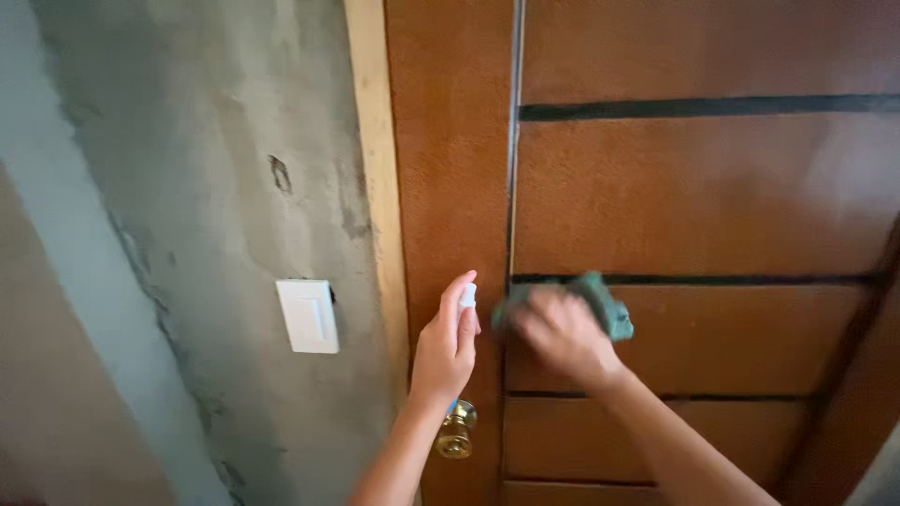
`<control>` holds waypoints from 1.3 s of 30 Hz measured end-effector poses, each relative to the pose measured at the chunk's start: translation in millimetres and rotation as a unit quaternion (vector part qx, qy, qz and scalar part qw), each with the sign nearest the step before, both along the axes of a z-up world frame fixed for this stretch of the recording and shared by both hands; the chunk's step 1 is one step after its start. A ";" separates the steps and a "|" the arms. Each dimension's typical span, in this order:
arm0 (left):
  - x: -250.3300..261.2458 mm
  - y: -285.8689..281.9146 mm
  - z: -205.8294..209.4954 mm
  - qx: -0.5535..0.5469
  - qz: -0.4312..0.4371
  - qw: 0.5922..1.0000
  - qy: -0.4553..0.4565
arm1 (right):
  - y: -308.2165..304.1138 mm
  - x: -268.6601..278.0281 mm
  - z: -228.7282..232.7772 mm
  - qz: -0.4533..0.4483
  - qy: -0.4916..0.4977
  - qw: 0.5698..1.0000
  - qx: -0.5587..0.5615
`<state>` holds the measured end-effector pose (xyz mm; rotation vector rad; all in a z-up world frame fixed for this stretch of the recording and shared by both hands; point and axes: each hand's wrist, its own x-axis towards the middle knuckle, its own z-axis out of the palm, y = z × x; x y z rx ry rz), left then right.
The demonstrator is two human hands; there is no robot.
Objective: The person sprays a cleaning solution onto a wooden door and wipes it with a cloth. They systematically clean the door surface, including the edges, panels, and around the door handle and latch.
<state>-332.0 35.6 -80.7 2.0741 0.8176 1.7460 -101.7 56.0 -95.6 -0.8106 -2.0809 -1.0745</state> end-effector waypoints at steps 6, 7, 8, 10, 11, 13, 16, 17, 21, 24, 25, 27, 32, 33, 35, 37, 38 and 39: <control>31.0 -1.9 -8.6 -0.011 0.002 1.000 -0.018 | -23.8 -24.4 13.2 -0.036 0.099 0.993 0.062; 34.9 -2.9 -8.8 -0.019 0.003 1.000 -0.015 | -25.1 -17.1 5.1 -0.039 0.064 0.996 0.055; 37.9 -4.8 -9.7 -0.028 0.004 1.000 -0.011 | -24.8 -4.2 -2.8 -0.036 0.057 0.996 0.049; 42.6 -5.1 -10.3 -0.027 -0.003 1.000 0.000 | -24.3 34.8 -19.5 -0.034 0.044 0.998 0.037; 44.1 -5.9 -10.6 -0.018 -0.008 1.000 0.004 | -19.6 57.4 -22.8 -0.122 0.102 0.987 -0.036; 48.1 -5.9 -10.6 -0.015 -0.010 1.000 0.007 | -20.6 92.6 -36.9 -0.230 0.207 0.951 0.009; 54.0 -6.2 -10.6 -0.031 0.007 0.999 0.006 | -23.4 113.3 -52.3 -0.245 0.396 0.873 0.148; 55.8 -5.7 -10.2 -0.038 0.019 0.999 0.008 | -23.0 114.6 -53.4 -0.240 0.464 0.837 0.159; 66.4 -3.3 -12.0 0.000 0.039 0.999 -0.016 | -4.3 80.8 -49.9 -0.285 0.460 0.818 0.194; 81.7 1.9 -11.6 0.122 0.085 0.988 0.031 | -9.5 48.3 -48.0 -0.244 0.370 0.882 0.161; 87.5 1.9 -12.5 0.108 0.088 0.990 0.034 | -15.4 40.0 -49.5 -0.218 0.328 0.910 0.129; 97.8 1.5 -14.4 0.083 0.096 0.991 0.038 | -25.7 42.5 -47.5 -0.189 0.276 0.939 0.084; 110.9 1.5 -12.1 0.119 0.165 0.977 0.068 | -38.3 96.4 -52.6 -0.218 0.329 0.915 0.089; 113.1 -1.1 -11.6 0.148 0.175 0.972 0.060 | -40.3 110.1 -55.9 -0.228 0.343 0.906 0.097; 115.7 -5.2 -8.3 0.119 0.204 0.966 0.102 | -42.5 133.8 -59.5 -0.245 0.371 0.889 0.113; 117.7 -7.4 -4.7 0.111 0.224 0.960 0.125 | -43.8 148.5 -60.9 -0.250 0.403 0.872 0.117; 119.4 -8.1 -4.1 0.118 0.228 0.958 0.128 | -43.8 152.5 -61.6 -0.253 0.420 0.864 0.119; 122.2 -9.1 -4.5 0.124 0.231 0.956 0.131 | -43.9 155.0 -62.6 -0.251 0.422 0.864 0.115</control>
